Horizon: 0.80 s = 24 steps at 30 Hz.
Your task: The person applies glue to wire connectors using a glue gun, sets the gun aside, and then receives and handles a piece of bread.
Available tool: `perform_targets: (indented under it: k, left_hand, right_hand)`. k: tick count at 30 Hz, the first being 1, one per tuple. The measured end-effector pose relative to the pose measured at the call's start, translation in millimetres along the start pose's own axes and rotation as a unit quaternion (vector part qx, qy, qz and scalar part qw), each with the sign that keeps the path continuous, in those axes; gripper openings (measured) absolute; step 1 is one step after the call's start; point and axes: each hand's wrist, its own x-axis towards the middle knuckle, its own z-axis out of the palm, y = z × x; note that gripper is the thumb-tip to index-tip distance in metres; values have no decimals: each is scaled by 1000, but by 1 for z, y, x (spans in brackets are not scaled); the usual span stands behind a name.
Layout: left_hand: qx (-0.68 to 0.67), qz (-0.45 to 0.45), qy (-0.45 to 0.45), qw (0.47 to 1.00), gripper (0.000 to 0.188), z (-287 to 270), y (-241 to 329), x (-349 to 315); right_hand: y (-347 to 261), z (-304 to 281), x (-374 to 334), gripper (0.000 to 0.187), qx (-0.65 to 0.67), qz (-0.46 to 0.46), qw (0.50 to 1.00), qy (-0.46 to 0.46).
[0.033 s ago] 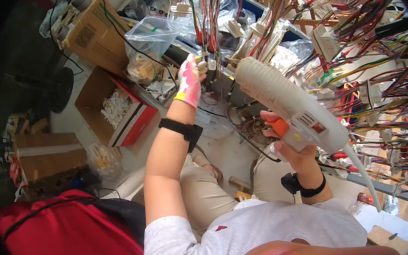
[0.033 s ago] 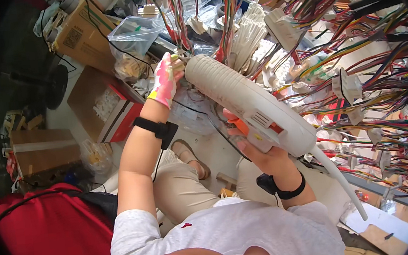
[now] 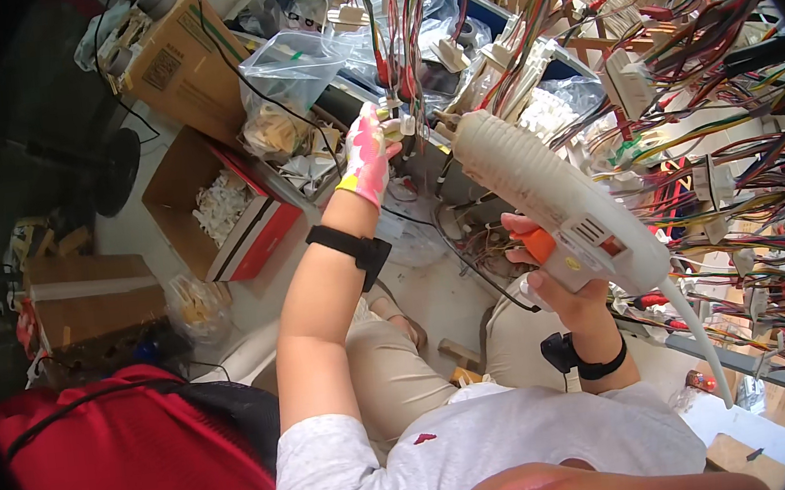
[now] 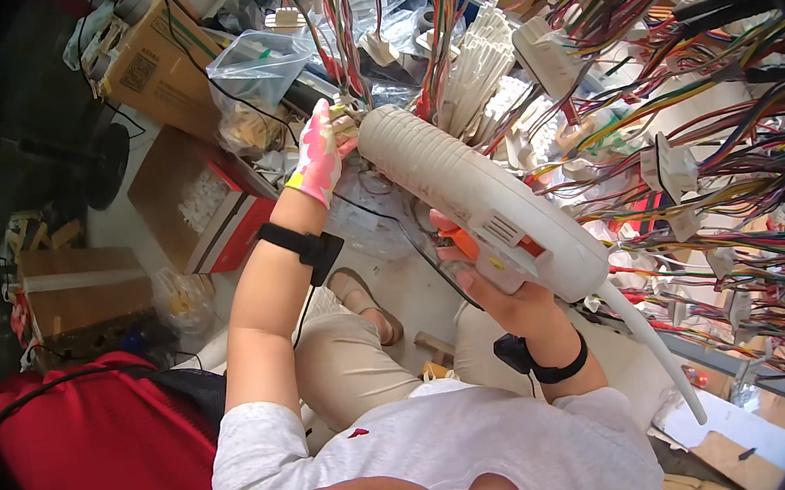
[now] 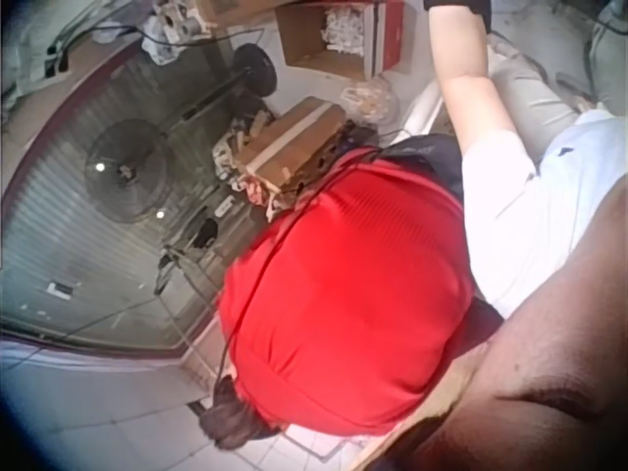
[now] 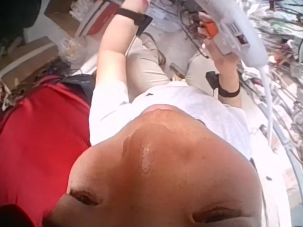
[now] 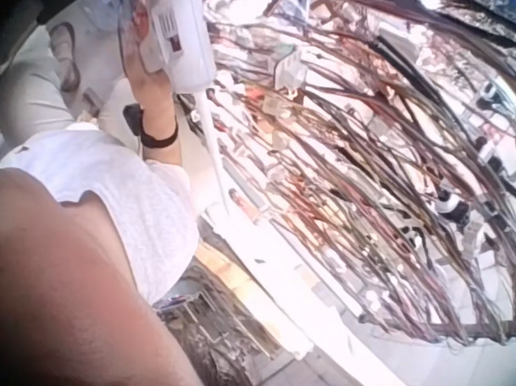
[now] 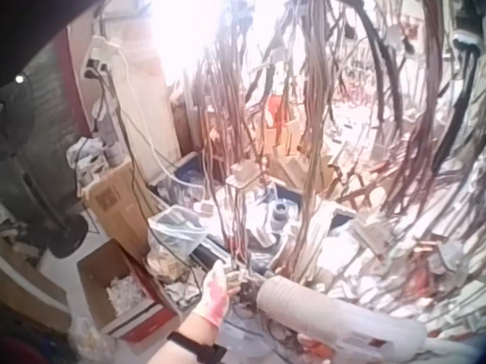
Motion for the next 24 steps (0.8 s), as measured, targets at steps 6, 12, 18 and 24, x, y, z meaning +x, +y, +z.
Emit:
perform_targets:
  k: [6, 12, 18, 24]
  left_hand:
    - [-59, 4, -32, 998, 37, 13, -5, 3]
    - [-135, 46, -27, 989, 39, 8, -12, 11]
    - [-96, 160, -19, 982, 57, 10, -15, 31]
    - [-24, 188, 41, 981, 46, 24, -21, 38]
  right_hand:
    - [0, 2, 0, 63, 5, 0, 1000, 13]
    - [-1, 1, -2, 63, 7, 3, 1000, 4]
    - [-1, 1, -2, 63, 10, 7, 1000, -2]
    - [-2, 0, -4, 63, 9, 16, 1000, -9]
